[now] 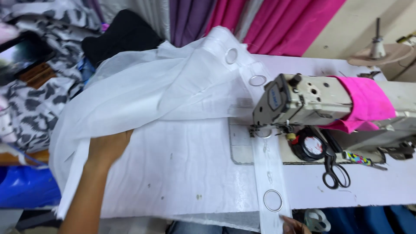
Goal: Cut out the fabric from the center of grommets on a curtain using thread snips
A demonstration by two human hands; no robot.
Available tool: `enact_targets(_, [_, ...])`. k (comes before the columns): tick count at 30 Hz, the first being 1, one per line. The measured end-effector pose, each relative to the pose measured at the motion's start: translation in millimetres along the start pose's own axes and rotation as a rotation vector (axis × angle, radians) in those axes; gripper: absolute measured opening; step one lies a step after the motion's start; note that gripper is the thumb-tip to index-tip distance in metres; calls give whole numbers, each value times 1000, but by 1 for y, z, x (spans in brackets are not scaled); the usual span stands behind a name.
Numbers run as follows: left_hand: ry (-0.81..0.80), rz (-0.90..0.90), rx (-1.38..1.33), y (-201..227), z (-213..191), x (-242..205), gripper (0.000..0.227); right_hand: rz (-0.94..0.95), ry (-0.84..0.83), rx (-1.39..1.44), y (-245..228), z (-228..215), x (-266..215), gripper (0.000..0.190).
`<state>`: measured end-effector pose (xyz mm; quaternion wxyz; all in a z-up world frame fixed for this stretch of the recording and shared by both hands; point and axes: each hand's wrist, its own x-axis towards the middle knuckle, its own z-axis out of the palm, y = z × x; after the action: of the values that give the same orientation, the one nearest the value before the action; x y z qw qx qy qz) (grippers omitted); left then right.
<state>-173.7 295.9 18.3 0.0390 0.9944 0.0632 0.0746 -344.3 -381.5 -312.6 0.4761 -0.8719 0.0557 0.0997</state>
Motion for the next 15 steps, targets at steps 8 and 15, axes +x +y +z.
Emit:
enact_targets(8, [191, 791, -495, 203, -12, -45, 51, -139, 85, 97, -168, 2, -51, 59])
enact_targets(15, [197, 1004, -179, 329, 69, -19, 67, 282, 245, 727, -247, 31, -84, 45])
